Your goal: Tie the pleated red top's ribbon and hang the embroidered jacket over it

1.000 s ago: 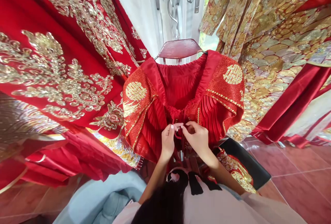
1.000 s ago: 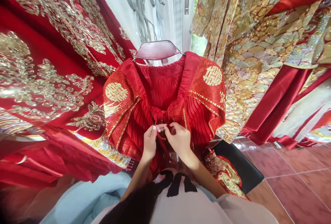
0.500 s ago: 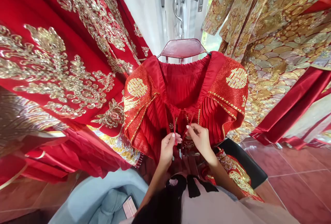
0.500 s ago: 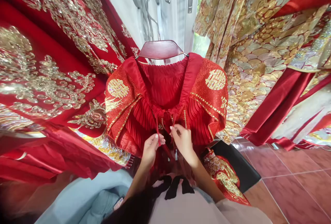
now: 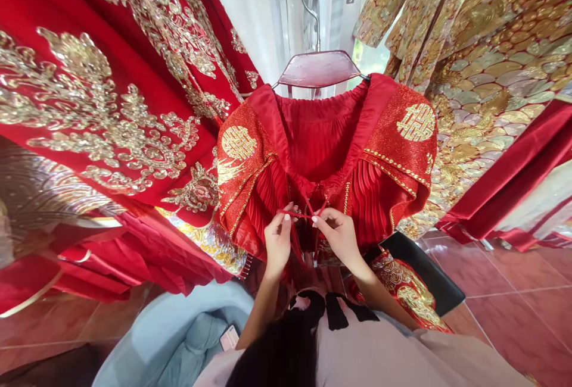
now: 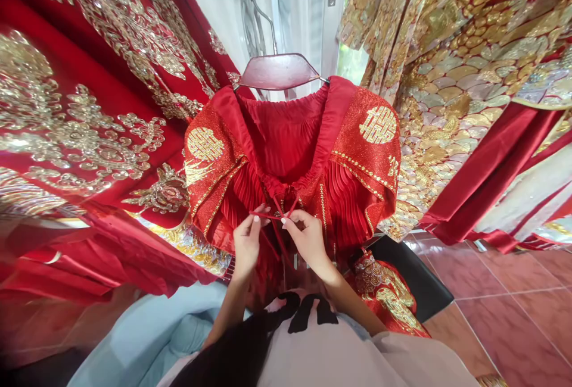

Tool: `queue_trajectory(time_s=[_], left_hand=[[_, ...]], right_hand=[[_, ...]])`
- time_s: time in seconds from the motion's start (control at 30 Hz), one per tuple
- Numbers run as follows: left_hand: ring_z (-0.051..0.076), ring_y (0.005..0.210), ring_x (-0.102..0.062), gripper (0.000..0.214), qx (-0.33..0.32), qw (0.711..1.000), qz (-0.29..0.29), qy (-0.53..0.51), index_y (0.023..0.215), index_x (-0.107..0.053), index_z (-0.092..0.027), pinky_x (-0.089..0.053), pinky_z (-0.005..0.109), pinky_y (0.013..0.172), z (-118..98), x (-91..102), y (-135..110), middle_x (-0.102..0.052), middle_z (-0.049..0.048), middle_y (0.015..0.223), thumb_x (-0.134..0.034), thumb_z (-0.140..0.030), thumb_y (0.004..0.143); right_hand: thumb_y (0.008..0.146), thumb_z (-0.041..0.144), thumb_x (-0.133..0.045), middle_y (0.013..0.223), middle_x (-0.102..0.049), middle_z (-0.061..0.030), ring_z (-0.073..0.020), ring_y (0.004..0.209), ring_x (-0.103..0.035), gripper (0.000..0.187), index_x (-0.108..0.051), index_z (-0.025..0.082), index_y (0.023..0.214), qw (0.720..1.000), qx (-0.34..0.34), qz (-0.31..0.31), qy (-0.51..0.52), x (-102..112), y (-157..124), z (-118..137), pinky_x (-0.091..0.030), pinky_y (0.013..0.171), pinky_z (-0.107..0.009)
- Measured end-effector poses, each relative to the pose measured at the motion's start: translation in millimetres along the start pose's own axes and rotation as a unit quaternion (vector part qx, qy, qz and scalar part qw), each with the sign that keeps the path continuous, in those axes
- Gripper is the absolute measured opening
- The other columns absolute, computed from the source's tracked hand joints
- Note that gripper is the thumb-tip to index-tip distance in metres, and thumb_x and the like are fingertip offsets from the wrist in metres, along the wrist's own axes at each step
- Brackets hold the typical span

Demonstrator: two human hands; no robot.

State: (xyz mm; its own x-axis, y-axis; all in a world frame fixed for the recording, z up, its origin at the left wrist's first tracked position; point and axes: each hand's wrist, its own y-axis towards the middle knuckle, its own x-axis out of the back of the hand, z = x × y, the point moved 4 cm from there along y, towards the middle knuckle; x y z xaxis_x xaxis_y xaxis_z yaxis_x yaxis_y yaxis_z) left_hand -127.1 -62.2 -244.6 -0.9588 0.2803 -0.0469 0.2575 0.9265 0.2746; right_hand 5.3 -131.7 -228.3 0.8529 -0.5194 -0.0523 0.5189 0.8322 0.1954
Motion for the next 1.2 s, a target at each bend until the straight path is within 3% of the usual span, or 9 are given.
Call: queue_trajectory(time_s=[0.13,0.2,0.33,0.43,0.53,0.7,0.8,1.0,1.2], left_hand=[[0.018,0.085,-0.064,0.017,-0.222,0.962,0.007,0.159,0.082,-0.075,-0.021,-0.047,0.032,0.084,-40,-9.9,12,-0.071,0.0046,0.083,-0.062,-0.031,0.086],[0.017,0.082,-0.061,0.008,-0.248,0.949,-0.012,0.192,0.076,-0.073,-0.021,-0.046,0.032,0.082,-48,-22.0,16,-0.069,0.0028,0.079,-0.068,-0.026,0.080],[0.013,0.070,-0.055,0.012,-0.124,0.978,-0.088,0.140,0.069,-0.058,-0.018,-0.044,0.026,0.070,-38,-36.8,22,-0.058,-0.0011,0.071,-0.070,-0.019,0.071],[0.012,0.071,-0.060,0.020,0.018,0.998,-0.037,-0.039,0.074,-0.049,-0.019,-0.048,0.025,0.071,-21,-44.2,23,-0.057,-0.0015,0.073,-0.068,-0.022,0.072],[0.013,0.068,-0.064,0.034,0.135,0.967,0.050,-0.209,0.073,-0.044,-0.019,-0.050,0.023,0.065,-10,-48.5,22,-0.057,-0.0027,0.067,-0.076,-0.030,0.066],[0.005,0.052,-0.052,0.052,0.240,0.916,0.018,-0.320,0.066,-0.036,-0.018,-0.043,0.015,0.052,3,-36.5,21,-0.053,-0.0068,0.062,-0.084,-0.021,0.050],[0.004,0.051,-0.049,0.048,0.224,0.918,-0.066,-0.321,0.071,-0.037,-0.020,-0.038,0.013,0.048,12,-22.5,27,-0.051,-0.0082,0.063,-0.079,-0.017,0.049],[0.006,0.059,-0.048,0.029,0.038,0.943,-0.315,-0.098,0.070,-0.039,-0.019,-0.043,0.019,0.062,27,34.9,46,-0.044,-0.0075,0.065,-0.066,-0.019,0.059],[0.015,0.077,-0.056,0.022,0.008,0.956,-0.293,0.025,0.079,-0.058,-0.016,-0.046,0.030,0.080,16,47.5,29,-0.059,0.0016,0.081,-0.066,-0.013,0.059]], right_hand=[[0.078,0.033,-0.061,0.064,-0.062,-0.0007,-0.0109,0.061,-0.056,0.023,-0.057,0.016,0.064,0.999,0.025,-0.010,-0.041,-2,-1,-1,-0.044,0.062,-0.022],[0.078,0.032,-0.060,0.061,-0.060,0.0005,-0.0100,0.057,-0.053,0.022,-0.057,0.016,0.063,0.997,0.038,-0.014,-0.070,-2,-3,1,-0.042,0.059,-0.021],[0.078,0.031,-0.058,0.060,-0.059,0.0005,-0.0102,0.056,-0.052,0.019,-0.060,0.016,0.065,0.992,0.059,-0.027,-0.104,0,-5,7,-0.042,0.057,-0.020],[0.078,0.031,-0.058,0.062,-0.061,-0.0005,-0.0107,0.057,-0.053,0.019,-0.062,0.016,0.068,0.990,0.065,-0.018,-0.121,2,-5,9,-0.044,0.057,-0.020],[0.079,0.032,-0.059,0.060,-0.060,-0.0002,-0.0103,0.055,-0.053,0.021,-0.062,0.016,0.066,0.990,0.061,-0.016,-0.125,6,-4,9,-0.044,0.057,-0.020],[0.078,0.032,-0.060,0.060,-0.062,-0.0006,-0.0105,0.055,-0.055,0.021,-0.063,0.015,0.065,0.992,0.042,-0.008,-0.121,11,-3,10,-0.044,0.057,-0.020],[0.078,0.031,-0.060,0.060,-0.063,-0.0008,-0.0103,0.055,-0.056,0.021,-0.065,0.015,0.066,0.992,0.031,0.012,-0.122,9,-2,11,-0.044,0.057,-0.020],[0.078,0.030,-0.059,0.058,-0.061,0.0002,-0.0095,0.052,-0.053,0.021,-0.062,0.015,0.065,0.991,0.039,0.040,-0.120,5,0,14,-0.042,0.056,-0.020],[0.081,0.034,-0.056,0.060,-0.061,-0.0005,-0.0113,0.056,-0.055,0.024,-0.057,0.017,0.064,0.993,0.027,0.059,-0.104,8,3,12,-0.044,0.058,-0.022]])
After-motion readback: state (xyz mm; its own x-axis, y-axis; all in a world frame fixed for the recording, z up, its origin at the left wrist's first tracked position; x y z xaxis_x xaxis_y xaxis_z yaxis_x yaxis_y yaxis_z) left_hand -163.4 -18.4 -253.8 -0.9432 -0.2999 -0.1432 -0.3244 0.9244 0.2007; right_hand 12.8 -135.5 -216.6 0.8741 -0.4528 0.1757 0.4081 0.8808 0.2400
